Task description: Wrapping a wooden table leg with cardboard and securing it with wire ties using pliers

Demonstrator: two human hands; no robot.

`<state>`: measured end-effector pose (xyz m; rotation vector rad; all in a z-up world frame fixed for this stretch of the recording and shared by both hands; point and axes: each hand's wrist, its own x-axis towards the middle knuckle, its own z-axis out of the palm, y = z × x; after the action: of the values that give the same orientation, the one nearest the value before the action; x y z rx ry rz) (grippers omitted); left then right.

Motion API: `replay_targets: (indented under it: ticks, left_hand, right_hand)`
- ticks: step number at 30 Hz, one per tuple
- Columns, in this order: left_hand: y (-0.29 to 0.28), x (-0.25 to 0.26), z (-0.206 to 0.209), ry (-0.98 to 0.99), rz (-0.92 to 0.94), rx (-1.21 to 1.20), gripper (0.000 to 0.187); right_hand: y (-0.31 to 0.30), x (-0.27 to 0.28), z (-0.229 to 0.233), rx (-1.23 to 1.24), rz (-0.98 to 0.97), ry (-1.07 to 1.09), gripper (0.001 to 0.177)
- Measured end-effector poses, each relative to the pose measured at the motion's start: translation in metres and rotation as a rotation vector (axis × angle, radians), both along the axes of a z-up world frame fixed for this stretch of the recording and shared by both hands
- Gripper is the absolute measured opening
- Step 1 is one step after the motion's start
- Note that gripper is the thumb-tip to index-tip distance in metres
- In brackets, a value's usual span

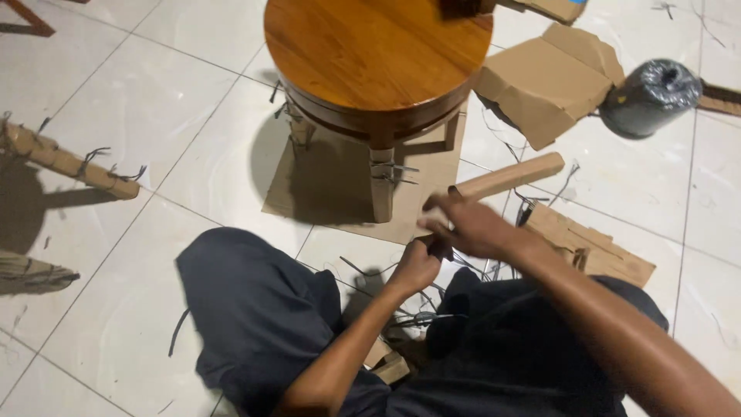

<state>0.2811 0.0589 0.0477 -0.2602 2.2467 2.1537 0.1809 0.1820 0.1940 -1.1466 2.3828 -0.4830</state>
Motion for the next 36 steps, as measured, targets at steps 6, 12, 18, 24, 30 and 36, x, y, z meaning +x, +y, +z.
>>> replay_targets:
  ticks: [6, 12, 18, 24, 30, 36]
  left_hand:
    - [-0.027, -0.031, -0.032, -0.147, -0.041, -0.129, 0.025]
    - [-0.034, -0.052, -0.114, -0.171, 0.069, 0.034, 0.025]
    - [-0.068, -0.052, -0.287, -0.302, 0.708, 0.258, 0.015]
    - [-0.131, -0.093, -0.358, -0.594, 1.022, 0.352, 0.032]
    - [-0.204, -0.198, -0.382, -0.568, 0.342, -0.337, 0.029]
    - [-0.228, -0.170, -0.432, -0.611, 0.651, 1.485, 0.043]
  right_hand:
    - [-0.033, -0.008, -0.051, 0.211, -0.070, -0.239, 0.056]
    - [-0.038, -0.035, -0.142, 0.276, -0.276, -0.272, 0.063]
    - [-0.010, -0.054, -0.343, -0.041, -0.776, -0.464, 0.041]
    - [-0.033, -0.080, -0.425, -0.334, -1.367, -0.492, 0.024]
    - [-0.116, -0.107, -0.342, -0.665, -1.174, -0.630, 0.017]
    - [-0.109, -0.133, -0.408, -0.510, -0.639, -0.487, 0.025]
